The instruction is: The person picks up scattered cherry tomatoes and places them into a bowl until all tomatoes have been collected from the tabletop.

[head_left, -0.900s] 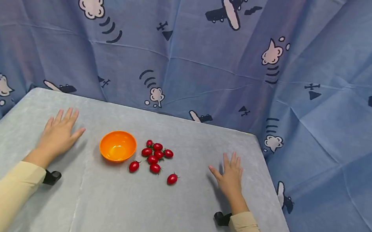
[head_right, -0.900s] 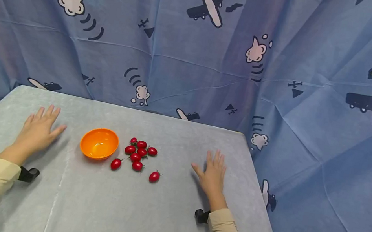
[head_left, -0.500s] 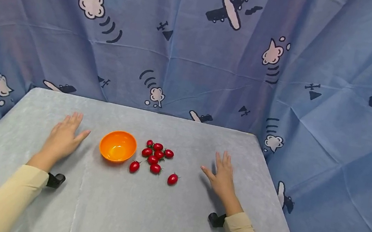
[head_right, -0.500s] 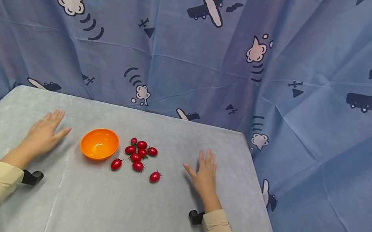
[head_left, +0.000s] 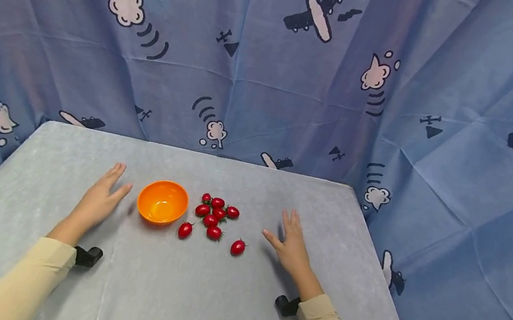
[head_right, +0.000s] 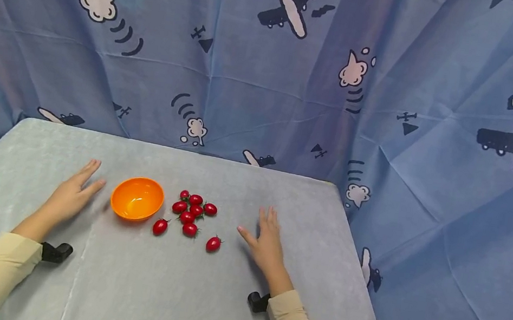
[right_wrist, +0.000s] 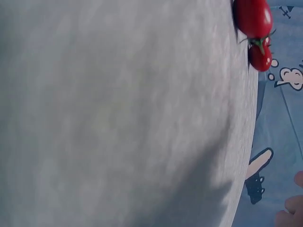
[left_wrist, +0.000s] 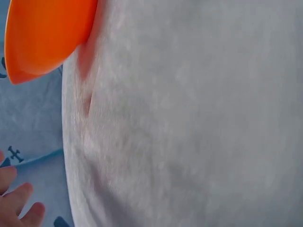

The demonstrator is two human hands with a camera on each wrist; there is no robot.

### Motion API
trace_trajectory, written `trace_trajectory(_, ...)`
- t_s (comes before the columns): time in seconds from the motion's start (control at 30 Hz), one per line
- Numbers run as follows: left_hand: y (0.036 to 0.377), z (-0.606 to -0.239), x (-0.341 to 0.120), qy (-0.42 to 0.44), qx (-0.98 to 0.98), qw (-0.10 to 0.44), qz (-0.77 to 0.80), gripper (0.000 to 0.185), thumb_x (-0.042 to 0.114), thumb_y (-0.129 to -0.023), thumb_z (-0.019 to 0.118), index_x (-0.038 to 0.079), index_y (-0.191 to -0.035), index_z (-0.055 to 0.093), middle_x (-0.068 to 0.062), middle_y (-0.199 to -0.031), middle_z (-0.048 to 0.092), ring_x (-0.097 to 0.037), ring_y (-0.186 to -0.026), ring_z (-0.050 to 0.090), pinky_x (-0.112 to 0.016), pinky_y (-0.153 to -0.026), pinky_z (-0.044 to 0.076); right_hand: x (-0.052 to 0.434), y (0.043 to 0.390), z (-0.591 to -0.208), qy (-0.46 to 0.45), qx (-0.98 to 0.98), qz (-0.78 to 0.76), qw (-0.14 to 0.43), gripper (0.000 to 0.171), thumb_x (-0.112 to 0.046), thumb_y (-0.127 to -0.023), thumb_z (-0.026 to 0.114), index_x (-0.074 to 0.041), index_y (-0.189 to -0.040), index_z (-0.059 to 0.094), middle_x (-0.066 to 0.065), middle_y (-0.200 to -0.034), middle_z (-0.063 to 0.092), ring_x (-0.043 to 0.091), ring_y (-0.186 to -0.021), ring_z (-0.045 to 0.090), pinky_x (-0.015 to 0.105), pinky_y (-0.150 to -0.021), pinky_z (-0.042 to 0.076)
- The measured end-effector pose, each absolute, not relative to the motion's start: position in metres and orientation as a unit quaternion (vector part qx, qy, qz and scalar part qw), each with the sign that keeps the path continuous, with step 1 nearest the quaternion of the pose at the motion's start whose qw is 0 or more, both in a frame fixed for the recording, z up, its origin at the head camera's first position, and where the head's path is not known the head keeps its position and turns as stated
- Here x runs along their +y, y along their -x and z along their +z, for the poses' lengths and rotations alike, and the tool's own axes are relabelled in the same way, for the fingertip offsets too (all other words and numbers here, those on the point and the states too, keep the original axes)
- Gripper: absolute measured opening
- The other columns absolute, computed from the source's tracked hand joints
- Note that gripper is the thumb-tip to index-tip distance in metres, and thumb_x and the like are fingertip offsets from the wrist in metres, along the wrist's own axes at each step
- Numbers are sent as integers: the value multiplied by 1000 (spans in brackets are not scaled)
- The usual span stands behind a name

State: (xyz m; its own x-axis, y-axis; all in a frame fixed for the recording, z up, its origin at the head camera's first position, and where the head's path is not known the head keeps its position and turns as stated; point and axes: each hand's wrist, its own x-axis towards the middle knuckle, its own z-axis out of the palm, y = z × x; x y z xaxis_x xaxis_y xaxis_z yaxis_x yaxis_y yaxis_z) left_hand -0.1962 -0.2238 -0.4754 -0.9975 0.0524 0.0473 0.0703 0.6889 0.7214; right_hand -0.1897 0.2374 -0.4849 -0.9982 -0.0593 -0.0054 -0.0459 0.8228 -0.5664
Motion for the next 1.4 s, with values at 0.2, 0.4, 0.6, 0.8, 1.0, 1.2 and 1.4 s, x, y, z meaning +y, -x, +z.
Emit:
trace_trajectory(0.2,196,-477,-219,22,-904,-10,-426,70,43,-106,40,7,-159,13,-21,-165,9,-47,-150,11,-65,-120,12,231,187,-484,31,947,-321,19,90,-49,-94,63,-5,-158,19,19,-167,6,36,-155,4,58,-124,11)
trace_trajectory(0.4,195,-477,-208,-1,-884,-26,-467,70,44,-106,40,18,-161,8,-17,-166,9,-49,-149,15,-65,-120,15,226,185,-485,30,941,-336,18,94,-47,-94,64,-2,-159,14,18,-167,7,36,-155,7,56,-124,13)
trace_trajectory(0.6,197,-484,-199,1,-857,-27,-515,64,36,-107,39,10,-160,14,-14,-167,9,-43,-151,14,-59,-122,16,220,182,-487,13,936,-350,33,93,-46,-94,65,-2,-159,14,16,-168,7,35,-154,11,55,-124,16)
trace_trajectory(0.8,198,-486,-197,-1,-859,-39,-510,64,41,-108,34,12,-161,12,-13,-167,8,-42,-152,14,-62,-121,16,215,180,-489,9,931,-363,35,91,-44,-95,64,0,-158,15,17,-167,10,34,-154,13,54,-124,16)
trace_trajectory(1.0,195,-488,-196,-3,-848,-45,-529,63,41,-108,32,14,-161,12,-16,-167,12,-41,-152,17,-62,-121,19,208,175,-491,8,922,-385,43,91,-44,-95,64,1,-157,16,17,-166,11,34,-154,14,52,-125,16)
trace_trajectory(1.2,192,-493,-194,-18,-837,-45,-546,60,38,-108,32,15,-161,13,-23,-163,19,-44,-150,21,-62,-120,20,201,170,-493,9,915,-400,50,90,-43,-93,67,-3,-158,19,13,-166,15,31,-154,16,51,-125,17)
trace_trajectory(1.4,191,-496,-190,-29,-806,-54,-589,60,39,-108,31,18,-161,13,-21,-164,18,-41,-150,21,-60,-120,23,197,167,-493,3,908,-416,54,89,-44,-90,70,-5,-157,24,11,-165,20,31,-153,20,50,-124,19)
